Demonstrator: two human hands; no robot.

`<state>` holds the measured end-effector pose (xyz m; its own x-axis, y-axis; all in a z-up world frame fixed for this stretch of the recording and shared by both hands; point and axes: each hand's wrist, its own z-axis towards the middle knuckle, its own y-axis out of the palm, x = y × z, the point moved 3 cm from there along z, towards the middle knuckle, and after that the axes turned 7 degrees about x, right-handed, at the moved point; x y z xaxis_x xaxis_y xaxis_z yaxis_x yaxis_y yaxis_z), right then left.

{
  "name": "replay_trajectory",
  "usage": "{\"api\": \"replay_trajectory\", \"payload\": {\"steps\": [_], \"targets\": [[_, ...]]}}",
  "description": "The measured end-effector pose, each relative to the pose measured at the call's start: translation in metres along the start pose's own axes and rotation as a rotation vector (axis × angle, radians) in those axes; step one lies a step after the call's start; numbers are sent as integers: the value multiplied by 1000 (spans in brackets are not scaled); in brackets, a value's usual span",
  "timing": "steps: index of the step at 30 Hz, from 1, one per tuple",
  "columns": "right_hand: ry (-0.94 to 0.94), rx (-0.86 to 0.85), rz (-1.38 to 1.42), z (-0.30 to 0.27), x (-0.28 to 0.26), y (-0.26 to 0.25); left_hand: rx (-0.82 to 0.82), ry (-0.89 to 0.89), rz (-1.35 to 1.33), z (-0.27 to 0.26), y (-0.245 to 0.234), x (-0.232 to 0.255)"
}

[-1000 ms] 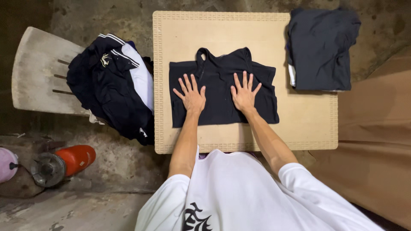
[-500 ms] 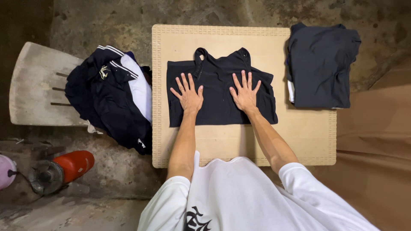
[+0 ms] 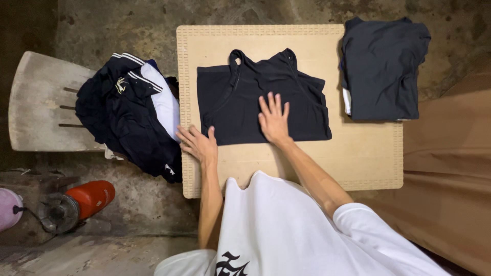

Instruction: The person folds several garments one by one on a small table. They smooth each item, fold the sides and bottom, and stack the finished pieces. The items include dark shirts, a polo shirt, and a white t-shirt.

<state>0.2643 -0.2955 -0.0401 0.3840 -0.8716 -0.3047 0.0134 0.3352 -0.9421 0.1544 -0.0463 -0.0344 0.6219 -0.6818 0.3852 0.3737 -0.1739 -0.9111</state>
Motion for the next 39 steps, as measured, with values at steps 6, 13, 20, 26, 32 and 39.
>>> {"api": "replay_trajectory", "payload": {"steps": [6, 13, 20, 26, 32, 39], "targets": [[-50, -56, 3, -26, -24, 3, -155, -192, -270, -26, 3, -17], [-27, -151, 46, -30, -26, 2, -512, -781, -1153, -4, 20, -44], [211, -70, 591, -15, -34, -3, -697, -373, -1444, 14, 28, 22], [660, -345, 1921, 21, -11, -9, -638, 271, -1294, 9, 40, 138], [987, -248, 1968, 25, 67, -31, -834, 336, -760, -41, 42, 232], [917, -217, 1508, -14, 158, -51, -990, 466, -461, -92, 20, 268]]}}
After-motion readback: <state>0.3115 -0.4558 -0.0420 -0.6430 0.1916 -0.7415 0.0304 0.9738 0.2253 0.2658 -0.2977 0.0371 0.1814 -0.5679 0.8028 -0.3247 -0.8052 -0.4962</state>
